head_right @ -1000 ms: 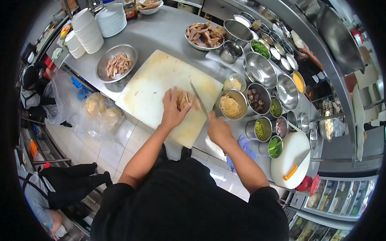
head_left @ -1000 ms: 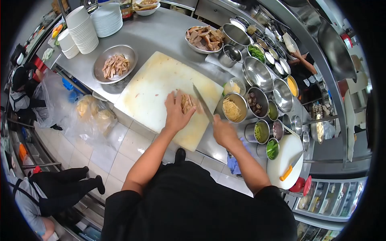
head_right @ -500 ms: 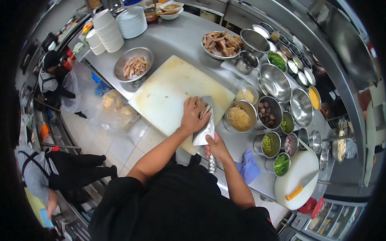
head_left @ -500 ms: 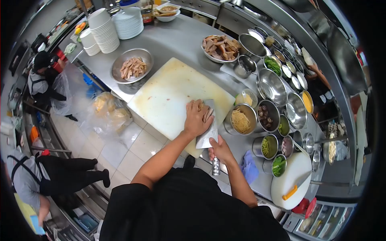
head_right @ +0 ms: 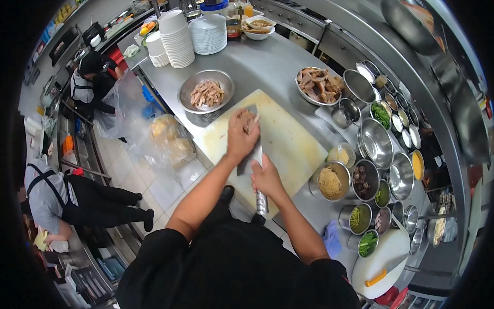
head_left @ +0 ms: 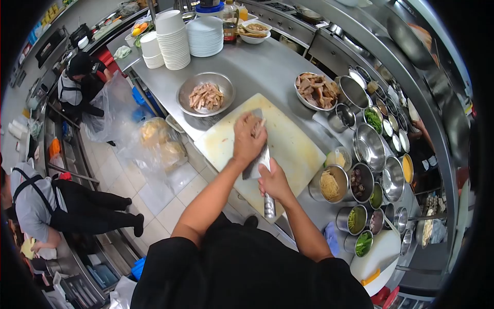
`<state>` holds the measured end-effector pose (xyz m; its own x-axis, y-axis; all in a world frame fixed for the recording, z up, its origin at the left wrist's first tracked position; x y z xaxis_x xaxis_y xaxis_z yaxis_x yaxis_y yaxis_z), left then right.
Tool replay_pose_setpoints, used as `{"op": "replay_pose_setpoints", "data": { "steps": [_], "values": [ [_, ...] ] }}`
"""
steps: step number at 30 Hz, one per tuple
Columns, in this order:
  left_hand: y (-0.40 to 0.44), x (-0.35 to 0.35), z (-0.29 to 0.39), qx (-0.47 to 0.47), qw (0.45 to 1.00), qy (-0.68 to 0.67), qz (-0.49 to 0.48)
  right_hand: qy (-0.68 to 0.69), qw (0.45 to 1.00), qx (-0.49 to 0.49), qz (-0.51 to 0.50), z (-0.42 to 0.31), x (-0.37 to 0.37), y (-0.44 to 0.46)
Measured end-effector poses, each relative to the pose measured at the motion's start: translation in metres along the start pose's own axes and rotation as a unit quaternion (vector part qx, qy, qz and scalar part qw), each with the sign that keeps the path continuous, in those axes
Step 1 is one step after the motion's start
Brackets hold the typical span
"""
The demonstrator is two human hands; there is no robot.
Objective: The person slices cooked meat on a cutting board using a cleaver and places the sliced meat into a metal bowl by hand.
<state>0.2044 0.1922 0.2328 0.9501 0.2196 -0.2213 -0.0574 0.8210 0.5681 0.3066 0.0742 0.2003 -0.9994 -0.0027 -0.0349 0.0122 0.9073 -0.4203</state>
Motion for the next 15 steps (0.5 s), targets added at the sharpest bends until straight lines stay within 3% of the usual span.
{"op": "replay_pose_setpoints", "data": {
  "steps": [4, 7, 9, 10, 13, 15],
  "values": [
    [0.095, -0.047, -0.031, 0.043, 0.995, 0.077, 0.043, -0.026, 0.997, -0.070, -0.033, -0.074, 0.046, 0.060],
    [0.149, -0.078, -0.070, 0.062, 0.989, 0.115, 0.071, -0.025, 0.999, -0.023, -0.024, -0.105, 0.062, 0.080],
    [0.170, -0.081, -0.125, -0.173, 0.982, 0.044, -0.065, -0.028, 1.000, 0.006, 0.002, -0.108, 0.058, 0.083],
    [0.179, -0.087, -0.145, -0.173, 0.981, 0.042, -0.071, -0.025, 1.000, 0.009, 0.007, -0.107, 0.055, 0.081],
    [0.198, -0.080, -0.192, -0.151, 0.958, 0.091, -0.227, -0.037, 0.997, 0.006, 0.062, -0.097, 0.032, 0.069],
    [0.207, -0.078, -0.205, -0.137, 0.967, 0.060, -0.206, -0.026, 0.991, 0.035, 0.129, -0.086, 0.010, 0.059]
  ]
}}
Point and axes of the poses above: each hand's wrist, its own y-axis towards the middle knuckle, its own x-axis out of the palm, z = x × y, the point moved 7 cm from there along y, towards the middle knuckle, and after that the axes turned 2 degrees about -y, right-handed, at the moved point
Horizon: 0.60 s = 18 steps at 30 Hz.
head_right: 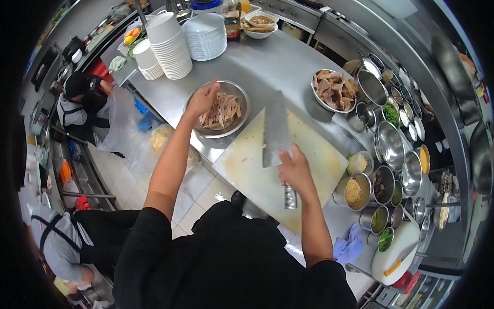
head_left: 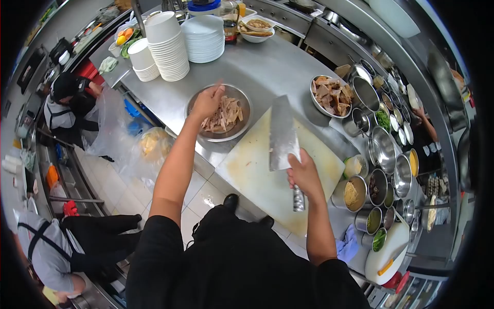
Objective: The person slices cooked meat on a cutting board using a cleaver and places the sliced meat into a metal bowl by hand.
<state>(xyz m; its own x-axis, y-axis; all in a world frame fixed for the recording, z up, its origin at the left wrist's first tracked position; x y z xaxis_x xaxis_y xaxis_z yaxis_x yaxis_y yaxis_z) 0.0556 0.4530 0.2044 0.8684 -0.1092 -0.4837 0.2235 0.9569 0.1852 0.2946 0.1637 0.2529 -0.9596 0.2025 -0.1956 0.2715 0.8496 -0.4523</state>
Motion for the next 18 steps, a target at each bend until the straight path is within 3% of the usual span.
{"op": "replay_pose_setpoints", "data": {
  "steps": [2, 4, 7, 8, 9, 11, 13, 16, 17, 18],
  "values": [
    [0.006, -0.003, -0.002, 0.019, 0.999, -0.033, 0.021, 0.021, 0.999, 0.008, 0.035, 0.015, -0.019, -0.005],
    [0.007, -0.005, 0.015, 0.076, 0.996, 0.049, 0.008, 0.059, 0.993, 0.026, 0.099, 0.026, -0.039, -0.016],
    [-0.004, 0.000, 0.042, 0.092, 0.995, 0.049, -0.008, 0.059, 0.988, 0.006, 0.141, 0.051, -0.070, -0.031],
    [-0.016, 0.006, 0.064, 0.162, 0.987, 0.020, -0.002, 0.069, 0.987, 0.005, 0.148, 0.061, -0.079, -0.037],
    [-0.030, 0.018, 0.074, 0.165, 0.986, 0.009, -0.014, 0.069, 0.984, 0.011, 0.164, 0.072, -0.087, -0.044],
    [-0.071, 0.050, 0.095, 0.215, 0.970, -0.032, -0.111, 0.098, 0.978, 0.016, 0.184, 0.092, -0.099, -0.056],
    [-0.111, 0.083, 0.100, 0.189, 0.958, -0.057, -0.206, 0.115, 0.975, 0.024, 0.189, 0.108, -0.105, -0.068],
    [-0.152, 0.121, 0.090, 0.181, 0.942, -0.102, -0.263, 0.121, 0.976, 0.015, 0.183, 0.139, -0.109, -0.081],
    [-0.164, 0.129, 0.084, 0.184, 0.940, -0.105, -0.266, 0.122, 0.974, 0.015, 0.188, 0.150, -0.111, -0.087],
    [-0.171, 0.126, 0.075, 0.212, 0.959, -0.025, -0.189, 0.131, 0.973, 0.012, 0.192, 0.158, -0.109, -0.095]
  ]
}}
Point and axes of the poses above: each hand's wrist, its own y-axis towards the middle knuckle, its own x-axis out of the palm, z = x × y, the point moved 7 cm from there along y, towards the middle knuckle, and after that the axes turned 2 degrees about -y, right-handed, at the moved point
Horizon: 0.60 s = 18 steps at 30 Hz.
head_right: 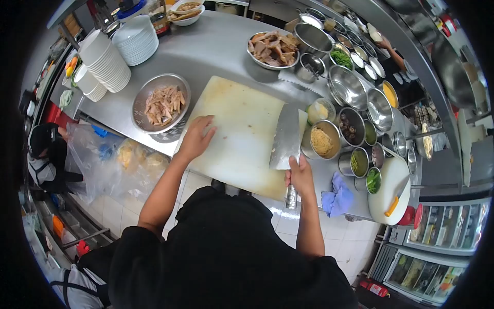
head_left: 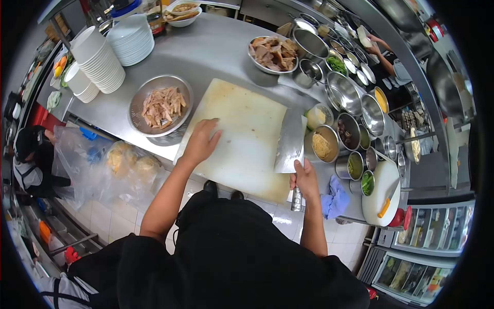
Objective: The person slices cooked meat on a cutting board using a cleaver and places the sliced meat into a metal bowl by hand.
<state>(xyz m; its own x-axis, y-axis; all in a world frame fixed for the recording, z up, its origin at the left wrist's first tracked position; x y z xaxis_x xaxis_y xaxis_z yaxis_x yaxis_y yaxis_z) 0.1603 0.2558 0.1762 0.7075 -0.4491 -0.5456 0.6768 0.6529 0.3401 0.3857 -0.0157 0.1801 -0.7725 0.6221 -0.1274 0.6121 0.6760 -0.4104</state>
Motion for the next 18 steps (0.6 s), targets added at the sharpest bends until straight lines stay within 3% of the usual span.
{"op": "replay_pose_setpoints", "data": {
  "steps": [1, 5, 6, 7, 9, 13, 17, 18],
  "values": [
    [-0.009, -0.006, 0.005, 0.009, 0.993, 0.098, 0.061, 0.009, 1.000, -0.002, 0.003, 0.007, -0.004, -0.006],
    [-0.044, -0.001, 0.006, -0.103, 0.983, 0.102, 0.114, 0.018, 0.998, 0.031, 0.042, 0.036, -0.021, -0.024],
    [-0.045, 0.006, 0.004, -0.137, 0.986, 0.009, 0.100, 0.020, 0.998, 0.038, 0.038, 0.043, -0.023, -0.023],
    [-0.044, 0.010, 0.008, -0.138, 0.985, 0.011, 0.103, 0.019, 0.999, 0.037, 0.034, 0.048, -0.024, -0.021],
    [-0.045, 0.028, 0.006, -0.198, 0.939, -0.263, 0.102, 0.020, 0.998, 0.042, 0.029, 0.053, -0.023, -0.018],
    [-0.044, 0.004, 0.004, -0.170, 0.946, -0.201, 0.190, -0.005, 1.000, 0.021, -0.010, 0.037, -0.005, 0.000],
    [-0.060, 0.013, -0.018, -0.179, 0.954, -0.116, 0.210, -0.047, 0.991, 0.047, -0.114, 0.026, 0.034, 0.017],
    [-0.058, 0.020, -0.014, -0.163, 0.969, -0.018, 0.187, -0.082, 0.983, 0.053, -0.155, 0.025, 0.049, 0.019]
  ]
}}
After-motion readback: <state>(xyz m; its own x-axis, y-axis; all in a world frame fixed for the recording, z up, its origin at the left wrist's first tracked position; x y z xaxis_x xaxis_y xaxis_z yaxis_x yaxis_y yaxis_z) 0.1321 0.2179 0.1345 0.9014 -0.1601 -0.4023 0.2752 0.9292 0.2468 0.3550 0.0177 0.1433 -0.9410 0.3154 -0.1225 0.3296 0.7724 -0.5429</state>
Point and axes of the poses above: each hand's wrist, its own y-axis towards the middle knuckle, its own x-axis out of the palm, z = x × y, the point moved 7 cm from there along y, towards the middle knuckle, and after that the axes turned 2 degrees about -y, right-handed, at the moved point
